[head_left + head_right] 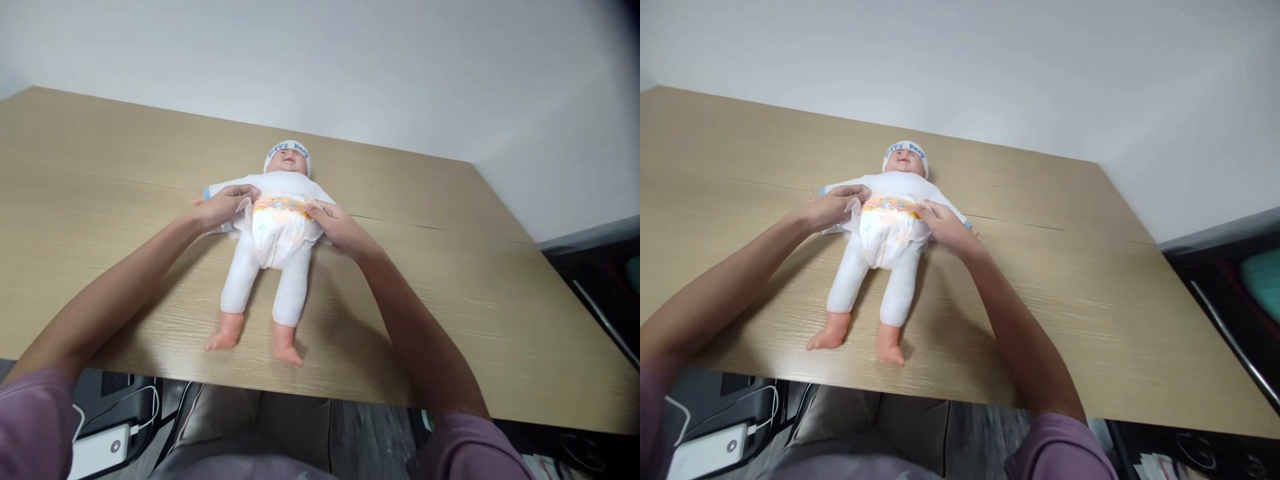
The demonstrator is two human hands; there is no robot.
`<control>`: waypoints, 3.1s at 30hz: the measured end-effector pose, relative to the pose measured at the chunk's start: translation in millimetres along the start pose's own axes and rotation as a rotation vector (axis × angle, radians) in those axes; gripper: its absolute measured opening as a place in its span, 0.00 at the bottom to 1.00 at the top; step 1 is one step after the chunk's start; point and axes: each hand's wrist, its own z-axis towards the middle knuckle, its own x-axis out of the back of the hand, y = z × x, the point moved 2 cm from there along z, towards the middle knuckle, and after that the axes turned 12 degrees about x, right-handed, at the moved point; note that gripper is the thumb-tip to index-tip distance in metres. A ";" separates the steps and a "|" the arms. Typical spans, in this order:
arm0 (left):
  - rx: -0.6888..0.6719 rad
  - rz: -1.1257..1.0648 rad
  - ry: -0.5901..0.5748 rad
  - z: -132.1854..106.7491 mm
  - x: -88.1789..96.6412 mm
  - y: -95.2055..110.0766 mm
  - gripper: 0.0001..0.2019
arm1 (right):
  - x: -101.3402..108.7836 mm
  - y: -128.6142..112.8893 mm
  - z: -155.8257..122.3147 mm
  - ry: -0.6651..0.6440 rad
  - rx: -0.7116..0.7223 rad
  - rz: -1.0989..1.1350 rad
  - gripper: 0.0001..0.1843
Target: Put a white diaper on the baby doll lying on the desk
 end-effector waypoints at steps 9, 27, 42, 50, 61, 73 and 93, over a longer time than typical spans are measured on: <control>-0.083 0.076 0.327 -14.1 31.4 28.4 0.20 | 4.0 0.5 -39.7 0.258 0.056 -0.285 0.27; -0.506 0.864 0.260 -19.8 -84.2 52.4 0.28 | -2.8 50.4 -77.6 0.205 -0.150 -0.641 0.17; -0.443 0.982 0.277 -27.0 -99.4 64.8 0.27 | 7.9 45.3 -76.4 0.231 -0.269 -0.608 0.22; -0.390 0.991 0.281 -29.1 -101.8 65.3 0.33 | 11.2 33.6 -78.4 0.212 -0.183 -0.420 0.21; -0.436 0.944 0.315 -24.7 -104.0 58.4 0.32 | -20.6 11.7 -32.1 0.250 0.037 0.075 0.25; -0.420 0.886 0.274 -19.9 -101.7 53.3 0.31 | -38.9 -18.7 -76.7 0.283 0.390 -0.289 0.24; -0.316 0.604 0.555 -72.4 31.7 -46.6 0.17 | -32.5 -26.9 -77.9 0.158 0.508 -0.567 0.30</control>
